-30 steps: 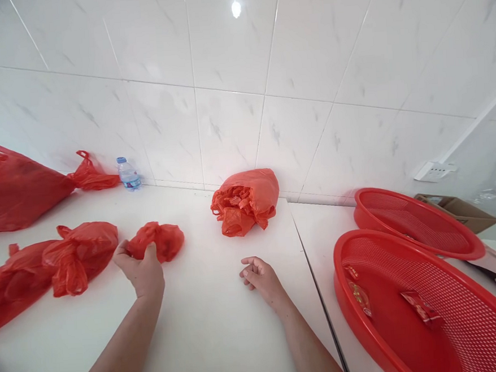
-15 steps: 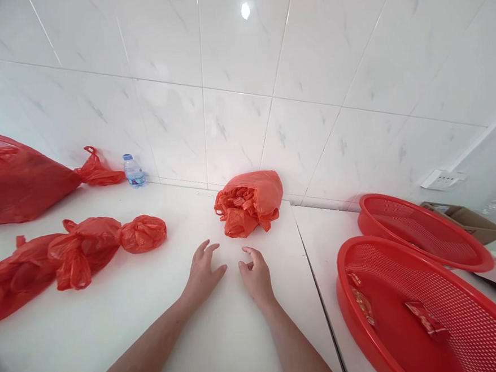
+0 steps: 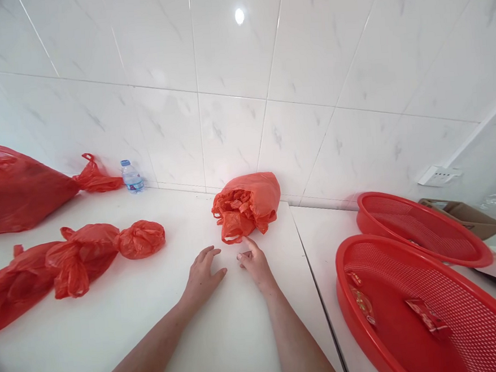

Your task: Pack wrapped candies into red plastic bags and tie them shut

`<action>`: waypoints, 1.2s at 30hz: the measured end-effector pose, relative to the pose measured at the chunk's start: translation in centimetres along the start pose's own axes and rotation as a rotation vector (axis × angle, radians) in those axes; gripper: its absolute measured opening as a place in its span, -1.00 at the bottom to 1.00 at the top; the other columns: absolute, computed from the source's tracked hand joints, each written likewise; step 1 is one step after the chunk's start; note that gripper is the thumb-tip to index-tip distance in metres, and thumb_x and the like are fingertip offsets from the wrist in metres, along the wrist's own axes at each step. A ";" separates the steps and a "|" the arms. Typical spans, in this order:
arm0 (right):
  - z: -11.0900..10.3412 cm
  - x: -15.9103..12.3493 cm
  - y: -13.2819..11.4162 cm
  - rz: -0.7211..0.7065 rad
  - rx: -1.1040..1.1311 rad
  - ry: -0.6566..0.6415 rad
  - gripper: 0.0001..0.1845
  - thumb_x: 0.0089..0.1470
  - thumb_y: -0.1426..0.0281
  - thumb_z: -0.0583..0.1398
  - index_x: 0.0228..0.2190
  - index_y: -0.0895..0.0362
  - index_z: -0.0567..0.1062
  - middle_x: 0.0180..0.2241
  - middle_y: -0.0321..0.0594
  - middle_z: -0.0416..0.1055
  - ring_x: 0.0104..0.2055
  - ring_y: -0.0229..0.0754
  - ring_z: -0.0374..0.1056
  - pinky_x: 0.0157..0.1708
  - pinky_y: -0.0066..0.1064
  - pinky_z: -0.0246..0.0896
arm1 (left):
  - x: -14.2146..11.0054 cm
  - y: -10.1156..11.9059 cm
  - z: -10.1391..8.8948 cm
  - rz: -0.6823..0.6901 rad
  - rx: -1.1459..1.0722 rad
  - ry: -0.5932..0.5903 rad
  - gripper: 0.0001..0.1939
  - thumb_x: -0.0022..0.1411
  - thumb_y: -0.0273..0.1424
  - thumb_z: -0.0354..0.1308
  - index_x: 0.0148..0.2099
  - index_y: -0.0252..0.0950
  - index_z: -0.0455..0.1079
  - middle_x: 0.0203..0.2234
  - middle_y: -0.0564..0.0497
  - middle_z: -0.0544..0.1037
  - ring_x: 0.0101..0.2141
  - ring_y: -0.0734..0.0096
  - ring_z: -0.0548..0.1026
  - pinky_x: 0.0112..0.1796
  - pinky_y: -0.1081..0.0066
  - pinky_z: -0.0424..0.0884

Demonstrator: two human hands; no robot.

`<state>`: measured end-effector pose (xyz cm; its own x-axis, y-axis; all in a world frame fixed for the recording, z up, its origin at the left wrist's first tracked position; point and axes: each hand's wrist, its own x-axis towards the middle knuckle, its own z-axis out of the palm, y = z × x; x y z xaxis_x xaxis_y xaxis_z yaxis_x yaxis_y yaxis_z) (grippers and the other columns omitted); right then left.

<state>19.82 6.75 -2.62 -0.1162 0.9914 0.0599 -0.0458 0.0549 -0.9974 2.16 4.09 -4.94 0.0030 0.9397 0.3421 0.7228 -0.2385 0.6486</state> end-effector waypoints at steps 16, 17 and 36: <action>0.5 -0.7 0.2 0.047 0.182 -0.107 -0.72 -0.09 0.21 0.27 -0.34 0.09 0.44 -0.47 -0.32 0.37 -0.51 -0.33 0.24 -0.49 -0.46 0.14 | 0.7 1.4 -1.8 -0.178 -0.751 -0.140 -0.72 0.17 -0.21 0.07 -0.14 -0.28 0.34 -0.35 0.02 0.48 -0.30 0.35 0.43 -0.24 0.36 0.33; 0.6 -0.7 0.2 0.036 0.185 -0.089 -0.70 -0.08 0.21 0.27 -0.29 0.07 0.42 -0.43 -0.32 0.38 -0.49 -0.32 0.25 -0.48 -0.46 0.15 | 0.6 1.3 -1.7 -0.192 -0.753 -0.141 -0.75 0.18 -0.23 0.05 -0.18 -0.27 0.35 -0.38 0.04 0.47 -0.32 0.37 0.42 -0.25 0.37 0.32; 1.2 -0.9 -1.9 -0.009 0.430 -0.012 -0.49 0.06 0.08 0.12 0.04 -0.07 0.28 0.04 -0.21 0.31 -0.01 -0.10 0.30 -0.08 -0.22 0.26 | -2.2 5.3 -3.3 0.156 -0.668 -0.385 -0.70 0.21 -0.25 -0.03 -0.52 -0.29 0.20 -0.51 0.02 0.33 -0.43 0.41 0.31 -0.36 0.42 0.26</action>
<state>18.83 5.60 -0.78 -0.1255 0.9895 0.0719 -0.4557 0.0069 -0.8901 3.71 -0.03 -0.04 0.3980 0.8730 0.2819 0.1260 -0.3564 0.9258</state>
